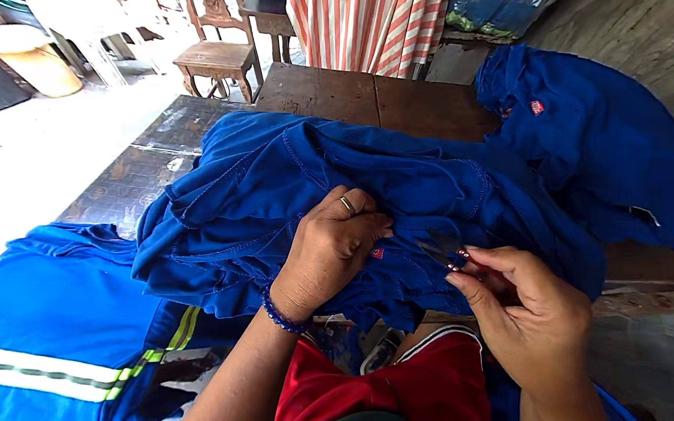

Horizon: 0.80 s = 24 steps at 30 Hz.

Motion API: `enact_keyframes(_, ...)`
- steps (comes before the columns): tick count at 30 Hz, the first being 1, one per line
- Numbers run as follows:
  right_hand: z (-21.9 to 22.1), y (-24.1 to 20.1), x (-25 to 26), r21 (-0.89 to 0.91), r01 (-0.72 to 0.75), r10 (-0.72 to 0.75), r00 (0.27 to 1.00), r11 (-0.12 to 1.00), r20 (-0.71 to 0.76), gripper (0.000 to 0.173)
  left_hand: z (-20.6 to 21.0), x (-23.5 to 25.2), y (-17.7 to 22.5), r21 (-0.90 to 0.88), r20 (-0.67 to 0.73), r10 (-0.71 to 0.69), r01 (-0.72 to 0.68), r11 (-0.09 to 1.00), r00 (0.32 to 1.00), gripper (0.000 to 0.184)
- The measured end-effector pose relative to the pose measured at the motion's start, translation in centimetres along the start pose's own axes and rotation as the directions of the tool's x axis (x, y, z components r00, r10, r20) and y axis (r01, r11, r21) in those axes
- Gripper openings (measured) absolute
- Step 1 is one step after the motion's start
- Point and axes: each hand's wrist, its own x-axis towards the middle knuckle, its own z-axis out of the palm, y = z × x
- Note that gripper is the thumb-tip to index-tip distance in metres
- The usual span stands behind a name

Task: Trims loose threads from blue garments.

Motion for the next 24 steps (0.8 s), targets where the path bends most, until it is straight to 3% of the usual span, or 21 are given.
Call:
enact_keyframes(4,0.5,0.2,0.3,-0.064,0.025,-0.025,1.0,0.998,-0.001,0.022,-0.2,0.3,0.0,0.038,0.051,-0.034,0.032,0.999,0.998,0.017)
enact_keyframes(13,2.3,0.4,1.0,-0.25,0.097,-0.097,0.995,0.963,0.013,0.024,-1.0,0.0,-0.3,-0.13,0.068,-0.059,0.067,0.989,0.996,0.015)
enact_keyframes(24,3.0,1.1,1.1,-0.208,0.087,-0.1,0.993,0.974,-0.057,0.018,-1.3,-0.4,-0.4,-0.182,0.062,-0.039,0.05,0.982,0.997,0.015)
